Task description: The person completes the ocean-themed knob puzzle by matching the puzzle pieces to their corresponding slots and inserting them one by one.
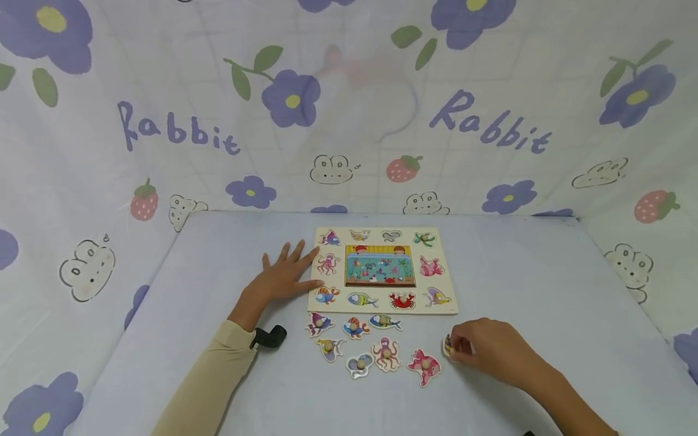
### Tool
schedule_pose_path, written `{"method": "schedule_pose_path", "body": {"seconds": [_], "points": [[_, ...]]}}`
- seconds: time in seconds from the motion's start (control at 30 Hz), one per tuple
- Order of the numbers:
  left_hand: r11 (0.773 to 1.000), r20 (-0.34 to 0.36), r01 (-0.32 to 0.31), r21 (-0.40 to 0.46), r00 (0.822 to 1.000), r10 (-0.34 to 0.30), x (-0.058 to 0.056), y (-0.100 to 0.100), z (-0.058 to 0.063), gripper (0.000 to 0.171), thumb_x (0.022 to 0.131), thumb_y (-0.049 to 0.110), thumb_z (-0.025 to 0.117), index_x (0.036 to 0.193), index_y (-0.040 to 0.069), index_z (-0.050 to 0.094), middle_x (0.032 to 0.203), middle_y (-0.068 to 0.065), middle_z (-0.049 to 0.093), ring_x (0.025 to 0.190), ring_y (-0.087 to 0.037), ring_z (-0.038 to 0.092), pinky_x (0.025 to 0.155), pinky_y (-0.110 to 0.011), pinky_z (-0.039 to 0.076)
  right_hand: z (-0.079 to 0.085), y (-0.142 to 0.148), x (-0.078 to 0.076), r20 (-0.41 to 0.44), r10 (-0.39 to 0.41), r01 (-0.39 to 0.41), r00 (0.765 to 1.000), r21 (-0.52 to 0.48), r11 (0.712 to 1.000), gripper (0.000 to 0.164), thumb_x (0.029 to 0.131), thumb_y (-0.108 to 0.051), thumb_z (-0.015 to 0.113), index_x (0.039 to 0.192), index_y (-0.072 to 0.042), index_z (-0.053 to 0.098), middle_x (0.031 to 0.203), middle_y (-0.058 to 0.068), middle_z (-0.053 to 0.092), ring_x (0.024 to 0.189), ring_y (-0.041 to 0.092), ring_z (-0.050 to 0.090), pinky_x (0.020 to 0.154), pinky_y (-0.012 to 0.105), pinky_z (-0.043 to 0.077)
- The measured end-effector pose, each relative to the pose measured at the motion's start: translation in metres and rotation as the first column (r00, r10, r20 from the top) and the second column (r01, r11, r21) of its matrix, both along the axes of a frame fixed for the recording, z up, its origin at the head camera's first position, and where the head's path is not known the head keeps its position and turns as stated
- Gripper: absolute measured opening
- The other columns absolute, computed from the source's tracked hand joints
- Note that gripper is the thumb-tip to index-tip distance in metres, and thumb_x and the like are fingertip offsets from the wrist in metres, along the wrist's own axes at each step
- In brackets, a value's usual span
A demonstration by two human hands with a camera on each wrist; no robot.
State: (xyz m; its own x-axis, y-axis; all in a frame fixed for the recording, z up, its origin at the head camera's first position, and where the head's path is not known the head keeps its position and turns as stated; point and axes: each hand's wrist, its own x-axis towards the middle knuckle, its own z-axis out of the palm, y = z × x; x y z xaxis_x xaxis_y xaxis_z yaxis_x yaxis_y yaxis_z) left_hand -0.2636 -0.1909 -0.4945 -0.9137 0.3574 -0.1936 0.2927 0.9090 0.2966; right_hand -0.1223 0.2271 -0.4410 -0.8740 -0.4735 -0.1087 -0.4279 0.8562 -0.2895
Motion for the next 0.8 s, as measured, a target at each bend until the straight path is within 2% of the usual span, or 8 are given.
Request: {"method": "schedule_pose_path", "body": {"seconds": [0.27,0.4,0.8], "points": [[1.0,0.002,-0.004,0.003,1.0,0.004,-0.001,0.0,-0.002,0.09,0.094,0.069,0.054,0.164,0.028,0.015,0.17,-0.013,0.002,0.154,-0.045,-0.003,0.11,-0.079,-0.003,-0.003,0.001,-0.013,-0.031,-0.002,0.002,1.0,0.004,1.0,0.018,0.081,-0.018,0.086,0.086,-0.024,0.07,0.067,-0.018,0.052,0.064,0.004,0.045,0.057,0.023,0.04],[1.0,0.005,-0.002,0.002,1.0,0.002,-0.002,-0.001,-0.003,0.09,0.094,0.07,0.053,0.164,0.028,0.015,0.17,-0.013,0.001,0.154,-0.045,-0.004,0.11,-0.078,-0.003,-0.008,0.001,-0.017,-0.03,-0.006,0.006,1.0,0.012,1.0,0.018,0.081,-0.019,0.086,0.087,-0.024,0.07,0.067,-0.018,0.052,0.065,0.005,0.045,0.058,0.024,0.041],[1.0,0.001,-0.002,0.004,1.0,0.002,-0.003,-0.002,-0.005,0.09,0.094,0.07,0.053,0.164,0.028,0.014,0.17,-0.012,0.001,0.154,-0.044,-0.004,0.111,-0.078,-0.004,-0.018,0.001,-0.02,-0.008,-0.032,0.032,0.999,-0.027,0.999,0.018,0.081,-0.024,0.087,0.089,-0.025,0.07,0.068,-0.018,0.053,0.066,0.005,0.046,0.058,0.024,0.042]]}}
